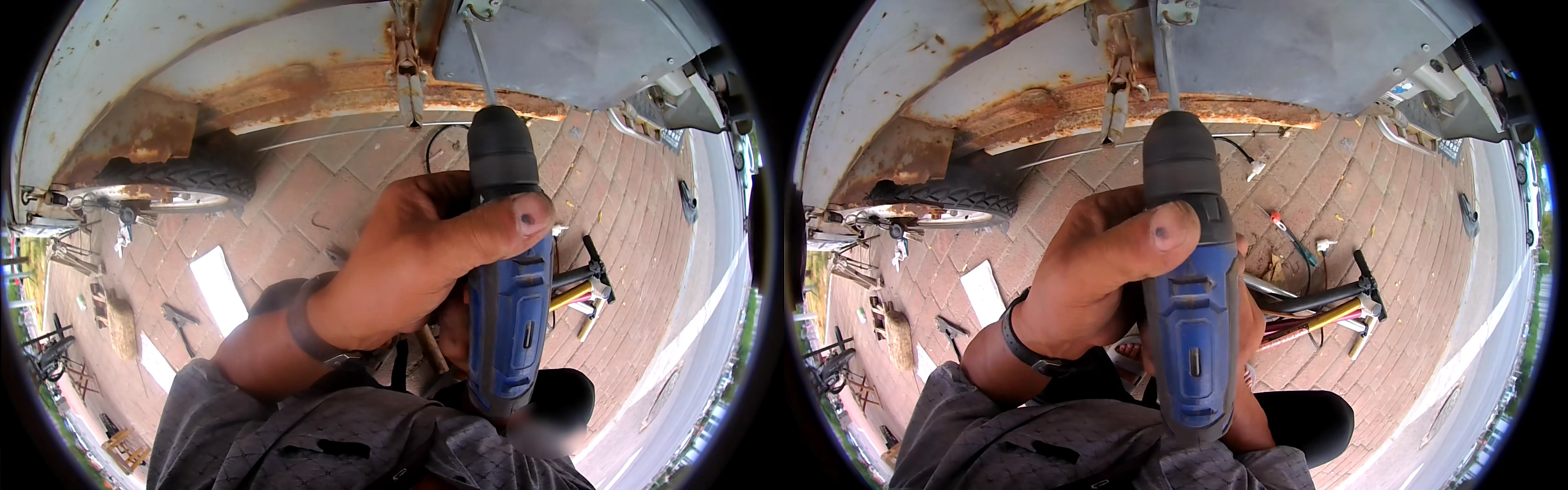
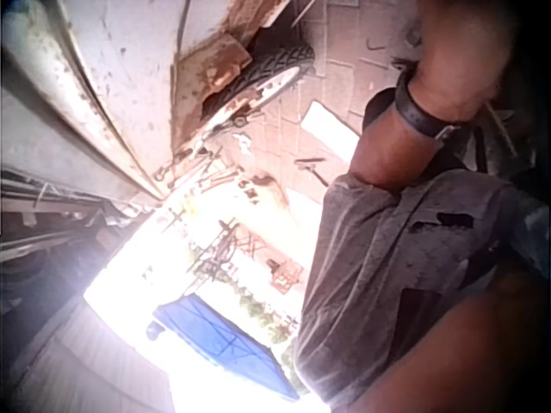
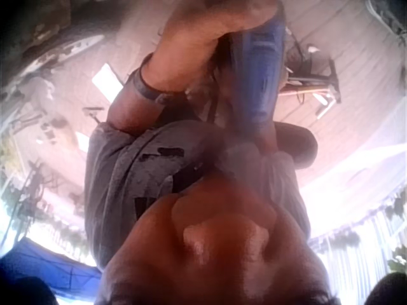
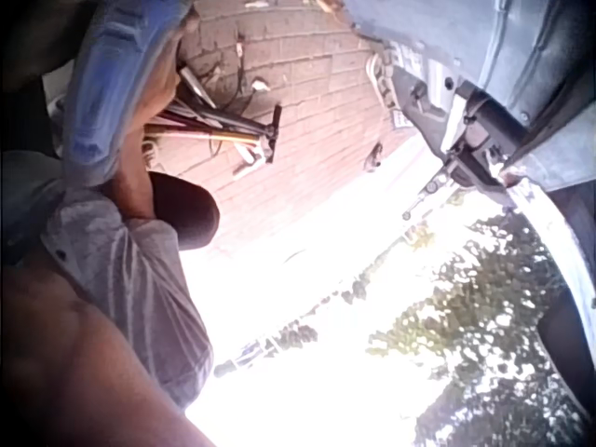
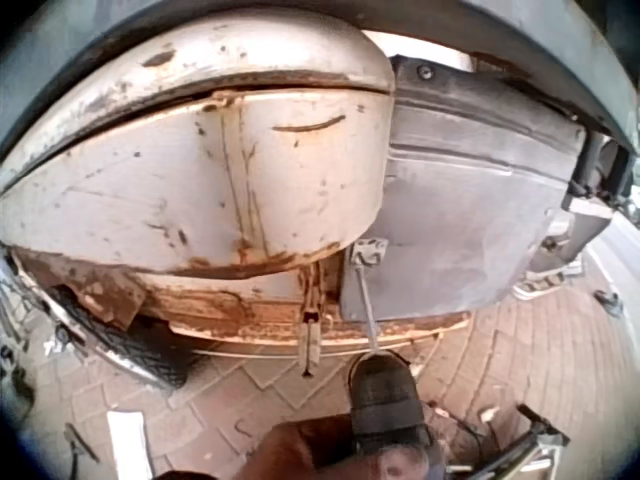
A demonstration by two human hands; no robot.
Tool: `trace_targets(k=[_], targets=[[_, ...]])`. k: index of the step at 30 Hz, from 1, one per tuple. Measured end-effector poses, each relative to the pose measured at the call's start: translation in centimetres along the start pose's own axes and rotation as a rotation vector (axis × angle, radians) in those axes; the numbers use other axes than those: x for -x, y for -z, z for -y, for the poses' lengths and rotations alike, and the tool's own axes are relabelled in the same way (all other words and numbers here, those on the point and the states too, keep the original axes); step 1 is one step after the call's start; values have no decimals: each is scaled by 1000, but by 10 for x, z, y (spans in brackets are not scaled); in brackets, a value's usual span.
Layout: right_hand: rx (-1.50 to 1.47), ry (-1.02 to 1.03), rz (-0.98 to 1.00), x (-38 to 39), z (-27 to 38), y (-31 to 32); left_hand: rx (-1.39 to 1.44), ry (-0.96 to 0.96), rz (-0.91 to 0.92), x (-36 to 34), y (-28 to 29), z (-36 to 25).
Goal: The person uses a power drill to fasten screws into a metal bracket under a vehicle. They then use pliers to adjust the bracket and finally secure it with a padlock.
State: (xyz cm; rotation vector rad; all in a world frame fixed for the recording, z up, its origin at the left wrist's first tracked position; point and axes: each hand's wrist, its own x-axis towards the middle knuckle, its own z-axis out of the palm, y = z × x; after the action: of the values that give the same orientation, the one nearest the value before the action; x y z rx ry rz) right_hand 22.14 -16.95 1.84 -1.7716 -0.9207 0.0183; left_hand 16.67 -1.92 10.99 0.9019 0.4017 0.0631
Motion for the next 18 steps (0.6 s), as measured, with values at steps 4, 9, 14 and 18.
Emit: trace_targets(k=[4,9,14,18], targets=[[204,146,-46,-18,16,-3,-13,10,-26,-1,3,2],[-506,-259,-19,9,-2,-10,-34,-11,1,-1,-2,-6],[-391,-554,-14,6,9,-9,83,-30,-47,-3,-4,0],[-1255,-729,-18,-6,16,-4,138,26,-37,-1,-2,-3]])
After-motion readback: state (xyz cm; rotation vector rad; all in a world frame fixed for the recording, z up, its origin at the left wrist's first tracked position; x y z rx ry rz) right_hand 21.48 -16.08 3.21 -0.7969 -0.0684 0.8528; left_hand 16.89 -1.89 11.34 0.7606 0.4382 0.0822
